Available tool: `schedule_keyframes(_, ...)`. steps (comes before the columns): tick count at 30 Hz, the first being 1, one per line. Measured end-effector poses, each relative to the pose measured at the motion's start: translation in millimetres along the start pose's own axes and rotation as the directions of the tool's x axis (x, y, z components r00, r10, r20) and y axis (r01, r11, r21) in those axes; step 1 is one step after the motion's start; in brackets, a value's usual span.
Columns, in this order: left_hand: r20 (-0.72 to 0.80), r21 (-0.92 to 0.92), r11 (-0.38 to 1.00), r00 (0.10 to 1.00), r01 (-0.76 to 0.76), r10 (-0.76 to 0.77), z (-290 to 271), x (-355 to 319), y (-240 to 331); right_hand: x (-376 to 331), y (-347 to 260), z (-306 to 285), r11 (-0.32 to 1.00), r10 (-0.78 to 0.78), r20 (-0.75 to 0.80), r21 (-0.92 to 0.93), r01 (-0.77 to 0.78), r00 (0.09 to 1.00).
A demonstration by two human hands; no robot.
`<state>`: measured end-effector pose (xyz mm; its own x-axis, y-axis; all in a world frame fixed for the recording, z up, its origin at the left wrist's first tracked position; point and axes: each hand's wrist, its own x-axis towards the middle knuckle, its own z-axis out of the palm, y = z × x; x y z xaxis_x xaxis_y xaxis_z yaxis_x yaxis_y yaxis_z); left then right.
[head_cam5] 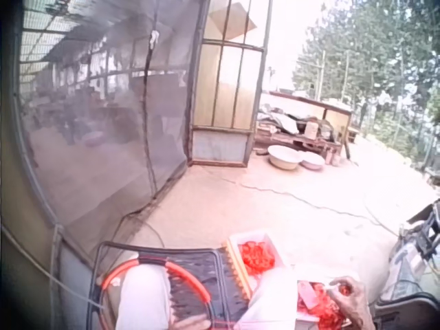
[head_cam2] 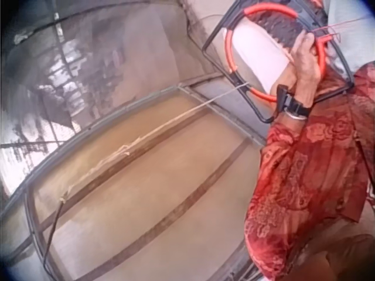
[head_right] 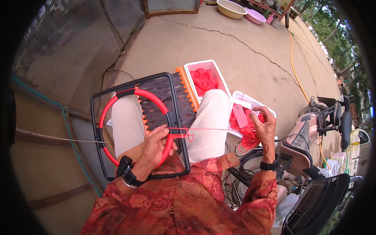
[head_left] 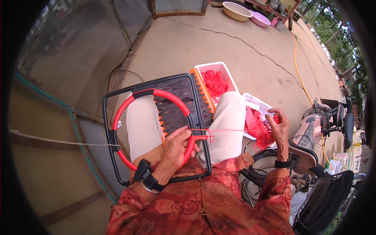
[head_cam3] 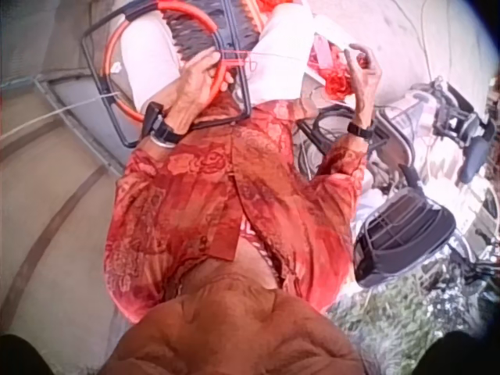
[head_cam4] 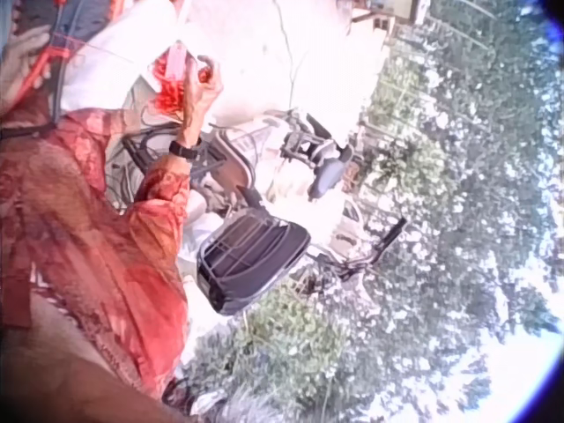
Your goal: Winding a red ribbon or string around a black circular frame component.
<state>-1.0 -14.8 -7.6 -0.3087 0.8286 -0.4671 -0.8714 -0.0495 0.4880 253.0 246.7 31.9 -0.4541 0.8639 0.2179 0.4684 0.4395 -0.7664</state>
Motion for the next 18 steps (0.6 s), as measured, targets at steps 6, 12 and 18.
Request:
schedule_keyframes(6, -0.009, 0.031, 0.999, 0.999, -0.032, 0.032, 2.0, 1.5, -4.4, -30.3, 4.5, 10.1, 0.995, 0.092, 0.108, -0.056, -0.086, 0.99)
schedule_keyframes(12, -0.009, 0.079, 0.996, 0.999, -0.035, 0.036, 2.5, 0.4, -4.1, -48.3, -75.2, 81.7, 0.978, -0.132, 0.445, 0.206, 0.042, 0.886)
schedule_keyframes(18, -0.026, 0.074, 0.996, 0.998, -0.056, 0.058, 2.8, -1.4, -5.0, -52.8, -76.8, 64.8, 0.993, -0.1, 0.693, 0.115, 0.027, 0.714)
